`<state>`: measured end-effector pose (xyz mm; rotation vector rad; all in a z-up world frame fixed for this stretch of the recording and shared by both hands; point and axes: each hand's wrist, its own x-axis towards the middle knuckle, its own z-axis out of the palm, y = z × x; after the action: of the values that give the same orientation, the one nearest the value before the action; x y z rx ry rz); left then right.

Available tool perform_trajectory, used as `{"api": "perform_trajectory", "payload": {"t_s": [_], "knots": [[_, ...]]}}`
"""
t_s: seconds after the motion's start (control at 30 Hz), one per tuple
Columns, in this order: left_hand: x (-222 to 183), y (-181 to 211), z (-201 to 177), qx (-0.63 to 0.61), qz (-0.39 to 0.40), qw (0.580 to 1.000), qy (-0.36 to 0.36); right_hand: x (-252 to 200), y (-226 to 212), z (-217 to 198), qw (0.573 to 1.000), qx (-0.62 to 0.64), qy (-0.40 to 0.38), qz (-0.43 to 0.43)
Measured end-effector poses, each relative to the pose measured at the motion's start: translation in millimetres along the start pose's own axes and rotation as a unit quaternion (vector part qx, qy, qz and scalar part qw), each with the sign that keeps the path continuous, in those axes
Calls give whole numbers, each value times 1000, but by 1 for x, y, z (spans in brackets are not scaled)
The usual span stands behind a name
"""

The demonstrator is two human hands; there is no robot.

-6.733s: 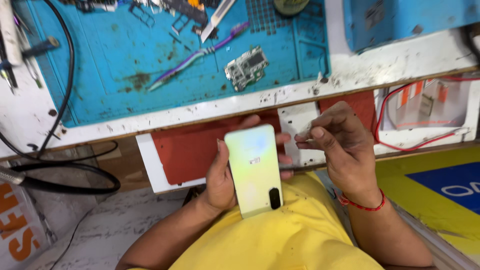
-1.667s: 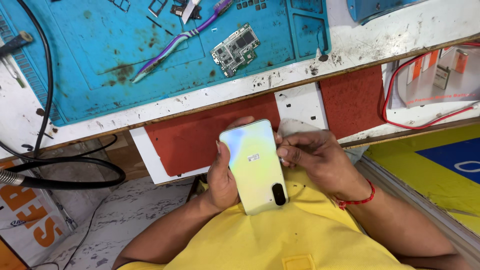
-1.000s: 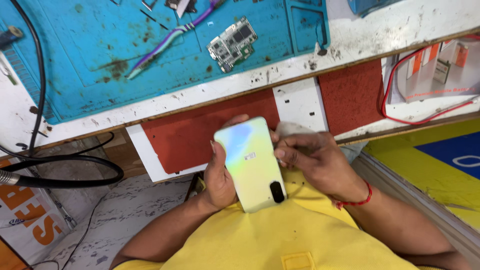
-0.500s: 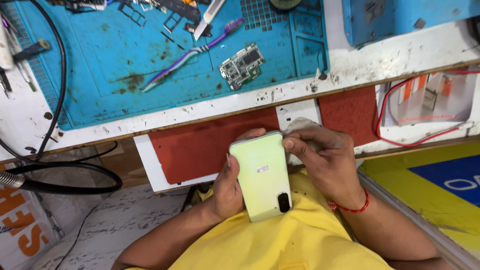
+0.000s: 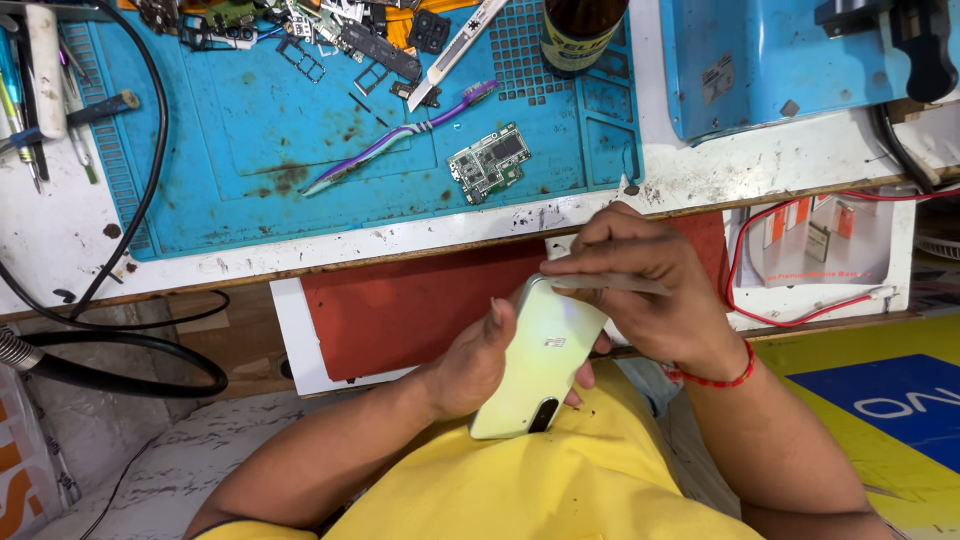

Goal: The person uses a thin plastic tool to pry along the edges of a phone back cover, sliding it around the perimeter until the cover is detached and lifted off.

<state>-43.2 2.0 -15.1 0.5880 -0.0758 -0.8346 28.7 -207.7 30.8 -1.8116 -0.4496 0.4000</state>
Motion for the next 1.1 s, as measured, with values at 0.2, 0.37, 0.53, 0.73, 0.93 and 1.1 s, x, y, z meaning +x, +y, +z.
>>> {"api": "perform_trajectory", "payload": {"t_s": [0.2,0.37,0.53,0.73,0.93,1.1], "knots": [[5,-2,-8,32,-57,998,-17,18,-7,-13,996,-36,-78,3],[15,14,-9,-40,-141,989,-10,22,-1,-27,988,-2,-140,68],[-8,41,-20,-217,-30,975,-40,-6,22,-24,978,136,84,136],[1,8,-23,36,228,961,150,-43,24,39,918,291,253,94],[19,7,-26,-96,250,962,61,-59,23,65,938,238,218,127],[12,2,-11,-66,183,979,64,-59,30,57,935,186,227,199]]}}
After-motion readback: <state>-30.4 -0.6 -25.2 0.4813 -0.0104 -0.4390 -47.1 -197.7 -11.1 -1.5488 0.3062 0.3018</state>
